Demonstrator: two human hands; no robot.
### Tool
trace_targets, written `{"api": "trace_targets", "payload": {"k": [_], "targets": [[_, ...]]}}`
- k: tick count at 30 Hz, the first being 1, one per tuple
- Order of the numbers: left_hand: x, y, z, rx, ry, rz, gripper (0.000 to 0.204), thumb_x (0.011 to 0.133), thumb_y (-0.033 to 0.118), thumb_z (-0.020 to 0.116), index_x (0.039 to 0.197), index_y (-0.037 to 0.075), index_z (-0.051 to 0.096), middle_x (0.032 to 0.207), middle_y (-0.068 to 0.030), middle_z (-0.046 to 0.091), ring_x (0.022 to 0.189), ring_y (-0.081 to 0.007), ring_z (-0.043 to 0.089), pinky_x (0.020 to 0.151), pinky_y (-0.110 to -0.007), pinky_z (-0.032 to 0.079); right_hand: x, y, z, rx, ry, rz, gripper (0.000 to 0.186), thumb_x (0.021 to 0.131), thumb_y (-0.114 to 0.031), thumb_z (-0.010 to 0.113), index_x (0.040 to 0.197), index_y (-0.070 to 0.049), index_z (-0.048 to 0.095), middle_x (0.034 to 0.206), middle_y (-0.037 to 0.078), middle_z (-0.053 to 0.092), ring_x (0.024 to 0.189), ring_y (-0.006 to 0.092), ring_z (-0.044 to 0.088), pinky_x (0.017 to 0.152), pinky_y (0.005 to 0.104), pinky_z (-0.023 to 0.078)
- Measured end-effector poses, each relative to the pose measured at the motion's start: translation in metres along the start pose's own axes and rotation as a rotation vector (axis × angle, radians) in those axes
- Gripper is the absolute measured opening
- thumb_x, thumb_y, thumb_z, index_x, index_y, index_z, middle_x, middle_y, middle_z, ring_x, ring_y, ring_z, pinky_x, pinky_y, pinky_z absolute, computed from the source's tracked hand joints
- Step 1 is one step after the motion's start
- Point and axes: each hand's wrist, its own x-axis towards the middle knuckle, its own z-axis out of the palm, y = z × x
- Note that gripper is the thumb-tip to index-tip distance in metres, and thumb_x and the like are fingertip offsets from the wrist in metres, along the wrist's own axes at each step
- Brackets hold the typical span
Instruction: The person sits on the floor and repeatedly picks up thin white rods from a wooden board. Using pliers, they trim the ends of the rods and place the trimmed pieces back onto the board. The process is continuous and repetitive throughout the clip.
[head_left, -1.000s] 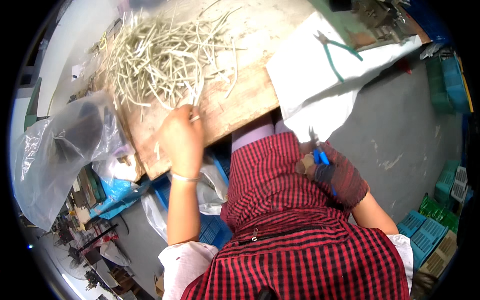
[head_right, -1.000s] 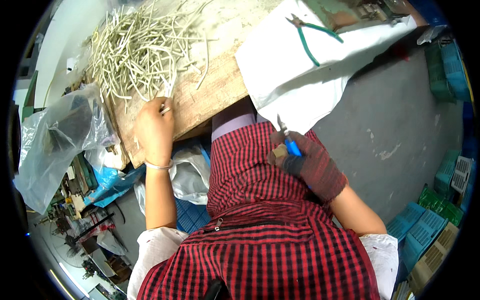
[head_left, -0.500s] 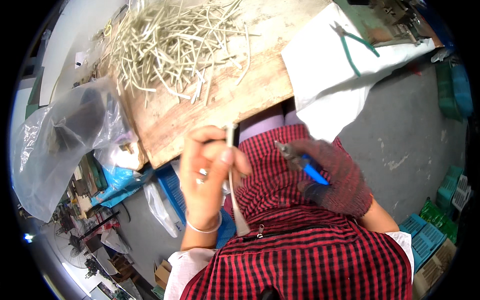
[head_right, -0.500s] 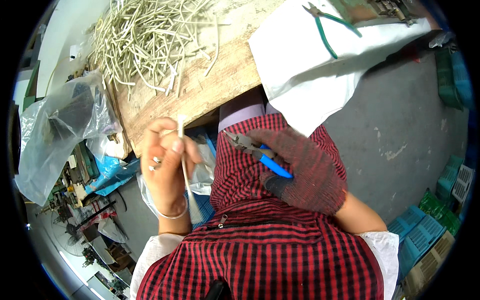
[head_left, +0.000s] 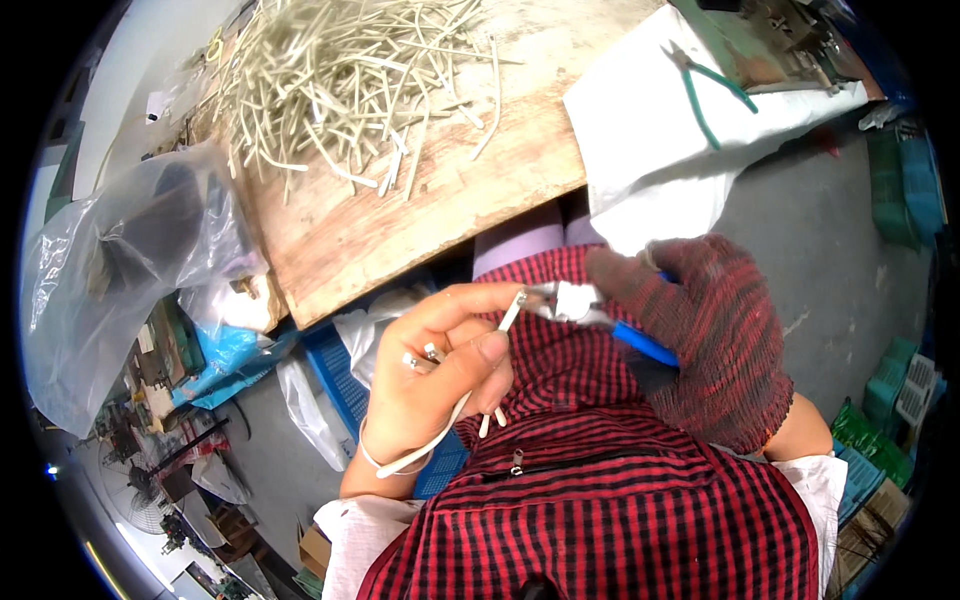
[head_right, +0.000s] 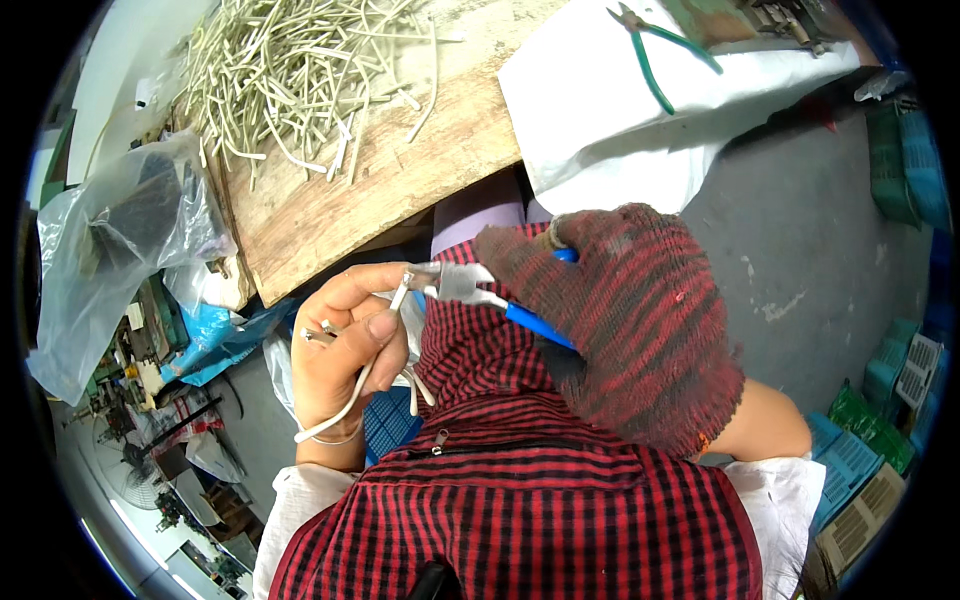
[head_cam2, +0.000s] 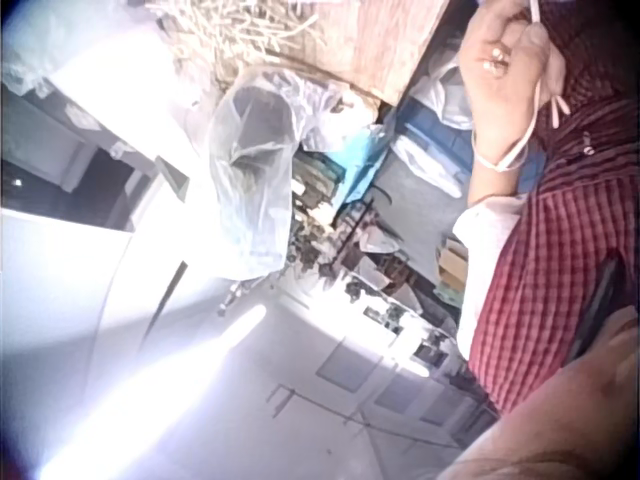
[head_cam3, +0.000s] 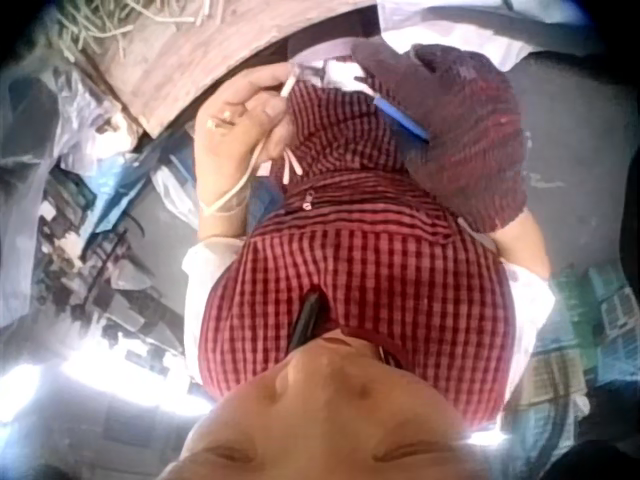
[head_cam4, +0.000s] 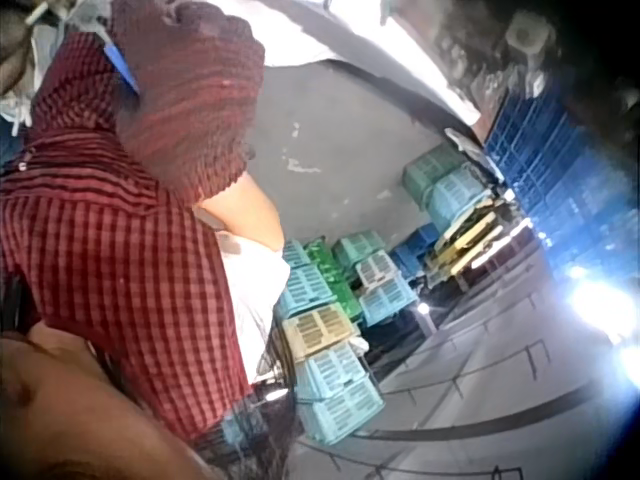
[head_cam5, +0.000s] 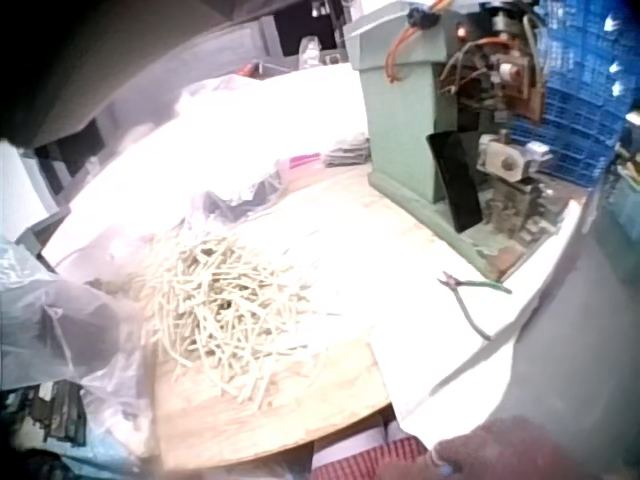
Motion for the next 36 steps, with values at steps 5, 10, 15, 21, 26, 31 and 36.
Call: {"api": "trace_targets", "payload": {"k": [5, 10, 15, 21, 26, 31, 36], "targets": [[0.001, 0.01, 0.001, -0.001, -0.03, -0.072, 0.032, 0.09, -0.003, 0.051, 0.122, -0.009, 0.055, 0.064, -0.002, 0.055, 0.048, -0.0057, 0.041, 0.043, -0.02, 0.028, -0.008, 0.015, 0.005, -0.172, -0.008, -0.126, 0.053, 0.074, -0.027, 0.067, 0.124, -0.013, 0.056, 0.102, 0.016, 0.063, 0.09, 0.0336, 0.06, 0.079, 0.0415, 0.049], [-0.001, 0.016, 0.001, 0.082, -0.048, -0.186, 0.03, 0.085, -0.009, 0.054, 0.114, -0.01, 0.06, 0.058, -0.0002, 0.053, 0.048, -0.0054, 0.043, 0.044, -0.021, 0.03, -0.004, 0.021, -0.002, -0.268, -0.006, -0.277, 0.045, 0.07, -0.027, 0.071, 0.114, -0.019, 0.061, 0.099, 0.011, 0.062, 0.086, 0.0289, 0.059, 0.076, 0.0408, 0.049], [0.008, 0.018, -0.005, 0.054, -0.189, -0.377, 0.033, 0.071, -0.02, 0.057, 0.104, -0.017, 0.062, 0.066, -0.0099, 0.061, 0.044, -0.0036, 0.04, 0.041, -0.02, 0.025, 0.003, 0.035, -0.003, -0.332, 0.042, -0.407, 0.038, 0.067, -0.027, 0.074, 0.104, -0.025, 0.067, 0.095, 0.007, 0.061, 0.083, 0.0243, 0.058, 0.074, 0.0401, 0.049], [0.006, 0.023, -0.004, 0.174, -0.213, -0.426, 0.033, 0.071, -0.016, 0.062, 0.103, -0.011, 0.067, 0.063, -0.0014, 0.058, 0.048, -0.0028, 0.042, 0.044, -0.019, 0.028, 0.014, 0.037, -0.002, -0.324, 0.172, -0.507, 0.031, 0.064, -0.029, 0.077, 0.094, -0.032, 0.071, 0.089, 0.001, 0.059, 0.077, 0.0186, 0.055, 0.069, 0.0392, 0.048], [0.014, 0.03, 0.0, 0.324, -0.381, -0.358, 0.034, 0.071, -0.012, 0.064, 0.104, -0.007, 0.069, 0.062, 0.0035, 0.054, 0.055, -0.0009, 0.041, 0.05, -0.019, 0.029, 0.004, 0.031, -0.011, -0.435, 0.18, -0.502, 0.033, 0.062, -0.028, 0.076, 0.095, -0.032, 0.07, 0.088, 0.001, 0.056, 0.077, 0.0186, 0.054, 0.069, 0.0385, 0.046], [0.012, 0.024, -0.002, 0.314, -0.348, -0.347, 0.033, 0.071, -0.01, 0.067, 0.103, -0.009, 0.069, 0.062, 0.0025, 0.055, 0.053, -0.0008, 0.041, 0.048, -0.019, 0.027, 0.0, 0.041, -0.004, -0.464, 0.124, -0.546, 0.035, 0.061, -0.027, 0.076, 0.096, -0.031, 0.069, 0.087, 0.001, 0.054, 0.077, 0.0185, 0.053, 0.068, 0.0378, 0.045], [0.003, 0.011, -0.013, 0.085, -0.299, -0.172, 0.028, 0.075, -0.008, 0.065, 0.102, -0.014, 0.066, 0.064, -0.0057, 0.061, 0.046, -0.0028, 0.045, 0.041, -0.018, 0.027, -0.008, 0.046, -0.008, -0.344, 0.069, -0.462, 0.039, 0.064, -0.023, 0.074, 0.102, -0.025, 0.068, 0.09, 0.004, 0.057, 0.082, 0.0214, 0.056, 0.072, 0.038, 0.045]]}}
